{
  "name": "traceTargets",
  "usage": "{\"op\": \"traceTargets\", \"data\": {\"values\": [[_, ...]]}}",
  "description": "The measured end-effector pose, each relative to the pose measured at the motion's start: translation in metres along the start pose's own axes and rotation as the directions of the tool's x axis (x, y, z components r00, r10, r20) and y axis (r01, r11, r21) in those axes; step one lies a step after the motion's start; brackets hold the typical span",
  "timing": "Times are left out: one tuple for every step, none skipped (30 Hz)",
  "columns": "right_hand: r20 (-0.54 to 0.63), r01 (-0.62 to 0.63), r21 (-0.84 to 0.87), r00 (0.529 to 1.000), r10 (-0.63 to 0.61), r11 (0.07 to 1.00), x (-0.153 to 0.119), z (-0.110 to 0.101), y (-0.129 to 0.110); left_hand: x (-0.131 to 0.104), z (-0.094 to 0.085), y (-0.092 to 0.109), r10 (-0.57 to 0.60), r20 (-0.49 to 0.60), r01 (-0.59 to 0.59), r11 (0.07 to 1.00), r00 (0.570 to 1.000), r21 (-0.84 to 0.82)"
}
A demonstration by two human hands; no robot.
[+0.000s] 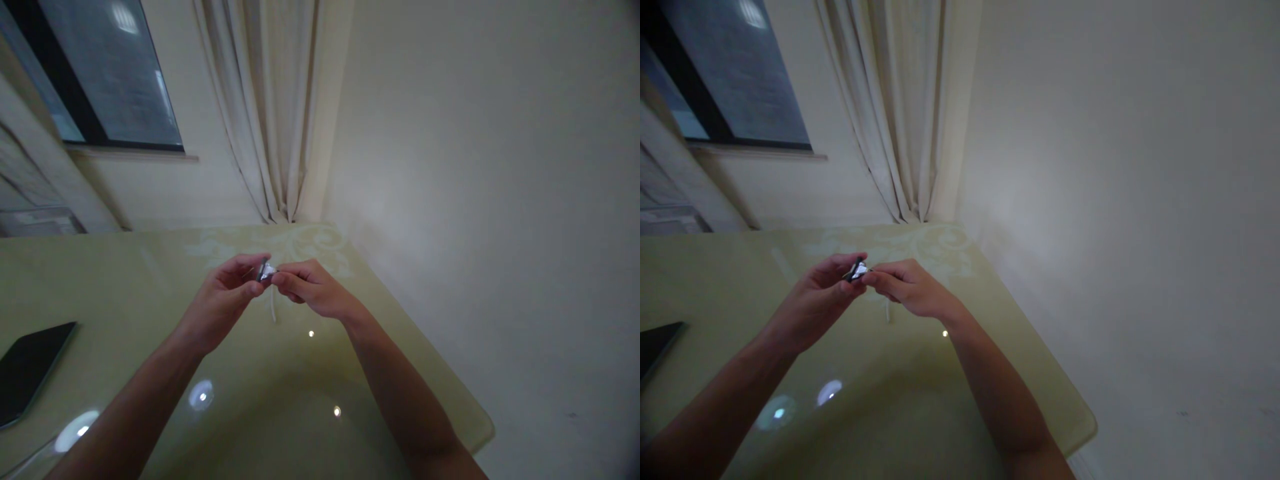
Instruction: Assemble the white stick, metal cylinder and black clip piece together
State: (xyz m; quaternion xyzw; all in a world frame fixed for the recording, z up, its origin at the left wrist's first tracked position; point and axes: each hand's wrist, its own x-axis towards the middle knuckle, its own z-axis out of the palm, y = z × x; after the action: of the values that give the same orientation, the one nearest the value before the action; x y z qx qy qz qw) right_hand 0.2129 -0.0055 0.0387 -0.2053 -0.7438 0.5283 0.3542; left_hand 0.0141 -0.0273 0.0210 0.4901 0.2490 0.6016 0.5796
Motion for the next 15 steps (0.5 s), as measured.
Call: {"op": "traceTargets", "data": {"values": [[-0.004, 0.01, -0.012, 1.0, -0.01, 1.0, -0.0001, 0.0, 0.0001, 0.0, -0.0003, 0.0, 0.0, -0.005, 0.0, 1.0, 1.0, 0.001], [-0.01, 0.019, -0.025, 1.0, -0.019, 1.0, -0.0002, 0.0002, 0.0001, 0.0, -0.0005, -0.0002, 0.001, -0.012, -0.001, 1.0, 1.0, 0.002], [-0.016, 0.026, -0.037, 1.0, -0.027, 0.999, -0.0003, 0.0004, 0.0002, 0.0001, -0.0006, -0.0004, 0.003, -0.02, -0.003, 1.0, 1.0, 0.003], [-0.022, 0.029, -0.049, 0.999, -0.03, 0.998, -0.0004, 0.0006, 0.0004, 0.0001, -0.0005, -0.0007, 0.003, -0.028, -0.003, 1.0, 1.0, 0.008], [-0.027, 0.027, -0.061, 0.999, -0.029, 0.998, -0.0005, 0.0008, 0.0006, 0.0002, -0.0005, -0.0011, 0.001, -0.037, 0.0, 1.0, 0.999, 0.017], [-0.031, 0.022, -0.073, 0.999, -0.025, 0.997, -0.0006, 0.0009, 0.0008, 0.0003, -0.0004, -0.0016, 0.002, -0.045, 0.0, 1.0, 0.999, 0.026], [-0.035, 0.017, -0.084, 0.999, -0.019, 0.996, -0.0006, 0.0009, 0.0011, 0.0004, -0.0003, -0.0021, 0.005, -0.053, -0.003, 0.999, 0.999, 0.036], [-0.038, 0.012, -0.091, 0.999, -0.015, 0.996, -0.0006, 0.0008, 0.0015, 0.0005, -0.0004, -0.0025, 0.011, -0.059, -0.008, 0.999, 0.998, 0.043], [-0.042, 0.01, -0.097, 0.999, -0.014, 0.995, -0.0006, 0.0004, 0.0019, 0.0005, -0.0006, -0.0028, 0.016, -0.063, -0.013, 0.999, 0.998, 0.051], [-0.044, 0.011, -0.104, 0.999, -0.016, 0.995, -0.0005, -0.0001, 0.0024, 0.0004, -0.001, -0.0027, 0.024, -0.068, -0.02, 0.998, 0.997, 0.061], [-0.046, 0.014, -0.111, 0.999, -0.019, 0.994, -0.0004, -0.0007, 0.0028, 0.0002, -0.0017, -0.0023, 0.032, -0.07, -0.027, 0.997, 0.997, 0.079], [-0.048, 0.018, -0.118, 0.999, -0.024, 0.993, -0.0003, -0.0015, 0.0031, -0.0002, -0.0026, -0.0017, 0.037, -0.069, -0.029, 0.994, 0.997, 0.106], [-0.048, 0.025, -0.123, 0.998, -0.031, 0.992, -0.0001, -0.0022, 0.0034, -0.0006, -0.0037, -0.0008, 0.037, -0.063, -0.028, 0.99, 0.997, 0.142], [-0.048, 0.032, -0.125, 0.998, -0.038, 0.992, 0.0, -0.003, 0.0037, -0.0012, -0.005, 0.0002, 0.037, -0.052, -0.027, 0.983, 0.998, 0.179], [-0.048, 0.038, -0.126, 0.998, -0.044, 0.991, 0.0001, -0.0036, 0.0038, -0.0017, -0.0065, 0.0012, 0.034, -0.038, -0.025, 0.977, 0.999, 0.213]]}}
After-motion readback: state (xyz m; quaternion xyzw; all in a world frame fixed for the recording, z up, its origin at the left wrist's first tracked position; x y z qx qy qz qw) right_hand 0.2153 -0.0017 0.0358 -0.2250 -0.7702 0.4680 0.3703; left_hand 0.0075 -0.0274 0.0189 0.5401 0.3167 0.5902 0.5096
